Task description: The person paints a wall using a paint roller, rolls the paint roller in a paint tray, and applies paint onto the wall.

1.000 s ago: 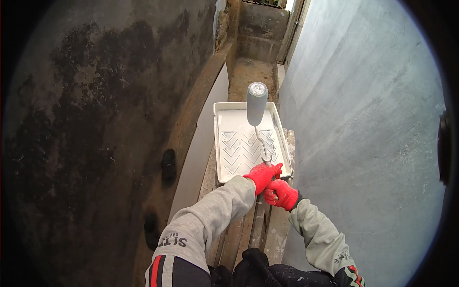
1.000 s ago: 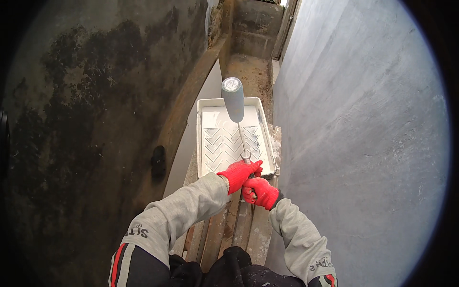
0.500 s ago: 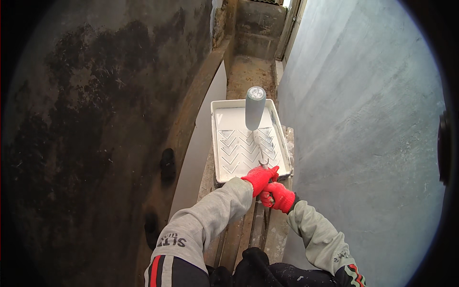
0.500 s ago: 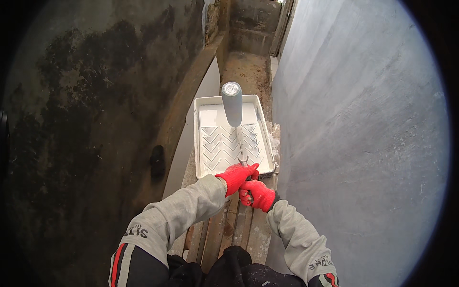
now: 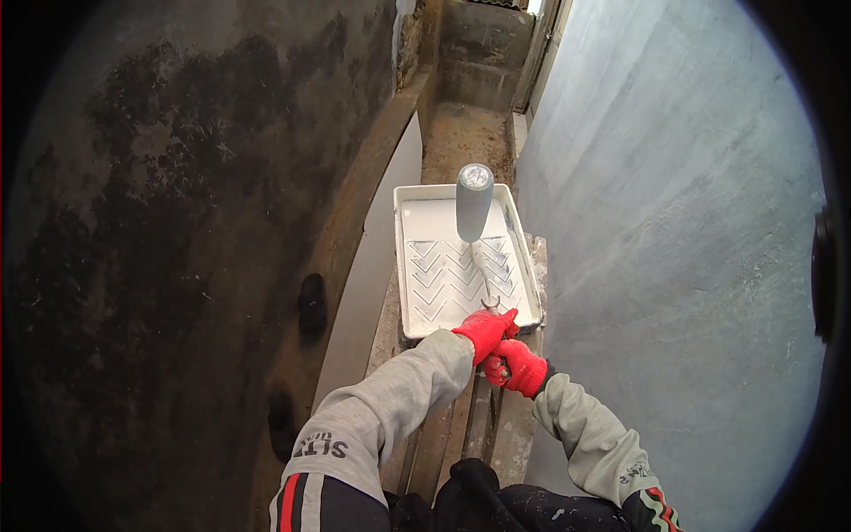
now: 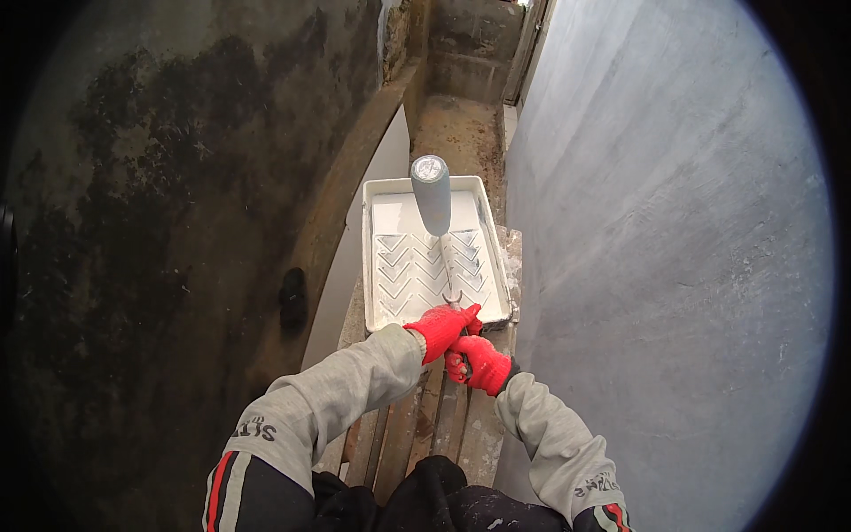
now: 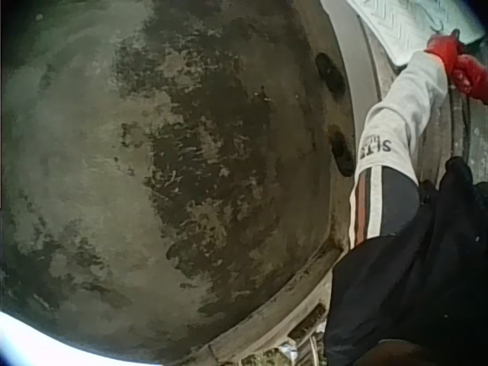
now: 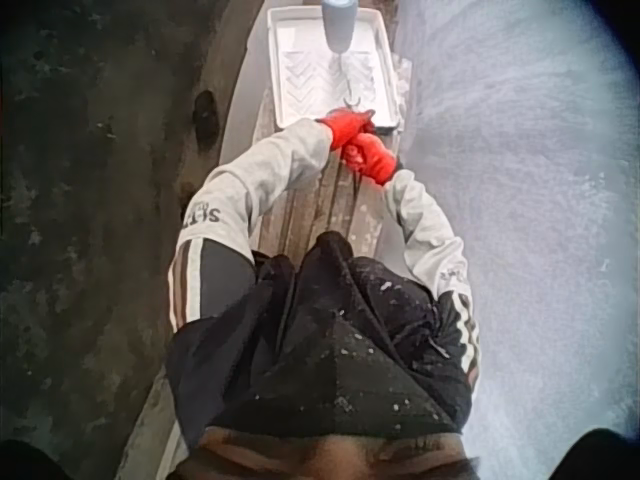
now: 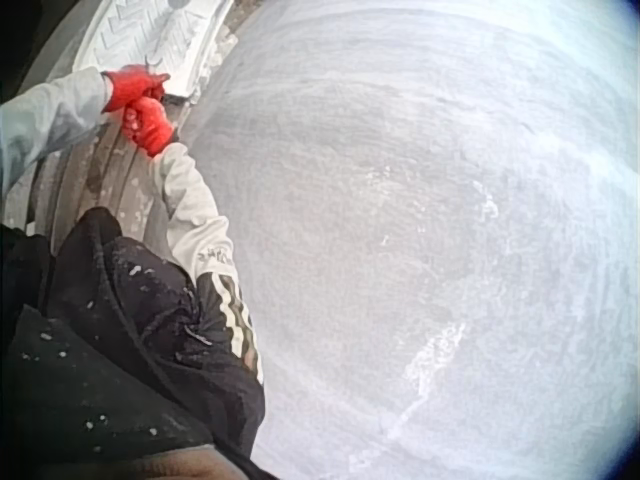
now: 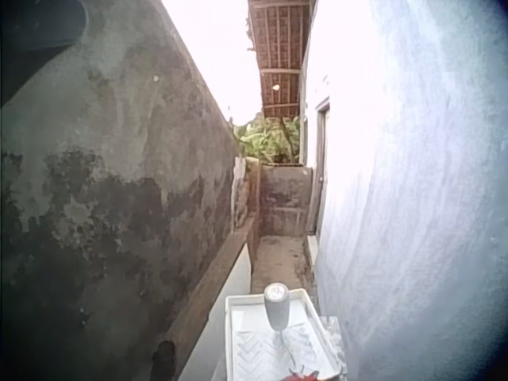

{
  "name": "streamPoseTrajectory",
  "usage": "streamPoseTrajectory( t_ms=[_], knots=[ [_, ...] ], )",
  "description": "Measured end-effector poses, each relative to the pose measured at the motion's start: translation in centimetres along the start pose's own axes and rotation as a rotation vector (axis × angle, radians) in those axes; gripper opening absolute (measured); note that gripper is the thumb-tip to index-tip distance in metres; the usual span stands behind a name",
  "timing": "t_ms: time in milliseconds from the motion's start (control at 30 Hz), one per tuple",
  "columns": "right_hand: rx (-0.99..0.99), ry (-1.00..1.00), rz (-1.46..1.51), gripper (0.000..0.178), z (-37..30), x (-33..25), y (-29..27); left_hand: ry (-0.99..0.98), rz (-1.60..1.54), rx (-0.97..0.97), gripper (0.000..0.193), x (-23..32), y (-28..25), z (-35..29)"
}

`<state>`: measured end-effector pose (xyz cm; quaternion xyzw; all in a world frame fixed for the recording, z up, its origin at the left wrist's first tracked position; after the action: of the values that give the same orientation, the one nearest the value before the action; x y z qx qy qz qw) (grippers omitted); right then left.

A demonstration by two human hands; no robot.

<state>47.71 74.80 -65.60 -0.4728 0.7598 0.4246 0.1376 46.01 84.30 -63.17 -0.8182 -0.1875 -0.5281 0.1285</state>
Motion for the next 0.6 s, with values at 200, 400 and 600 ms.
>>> streamPoseTrajectory(
  t_ms=[200, 400, 600],
  knots=[
    [0.066, 0.022, 0.012, 0.033, -0.24, 0.07, 0.05, -0.045, 0.032, 0.018, 0.058, -0.41, -0.04, -0.04],
    [0.040, 0.029, 0.043, 0.031, 0.00, 0.30, 0.21, -0.032, 0.052, 0.039, 0.058, -0.59, -0.16, -0.02],
    [0.036, 0.026, 0.094, 0.029, -0.07, 0.37, -0.09, -0.015, 0.066, 0.038, 0.059, -0.30, 0.08, 0.14]
  ],
)
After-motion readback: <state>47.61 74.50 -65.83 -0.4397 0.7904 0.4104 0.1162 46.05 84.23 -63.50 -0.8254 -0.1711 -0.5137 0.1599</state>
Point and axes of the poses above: each hand's wrist, its own z-axis towards the middle knuckle, its own y-axis out of the palm, x = y × z, the point moved 7 cm from there along z, towards the middle knuckle, and after that the axes turned 7 degrees about -z, right-handed, at the moved point
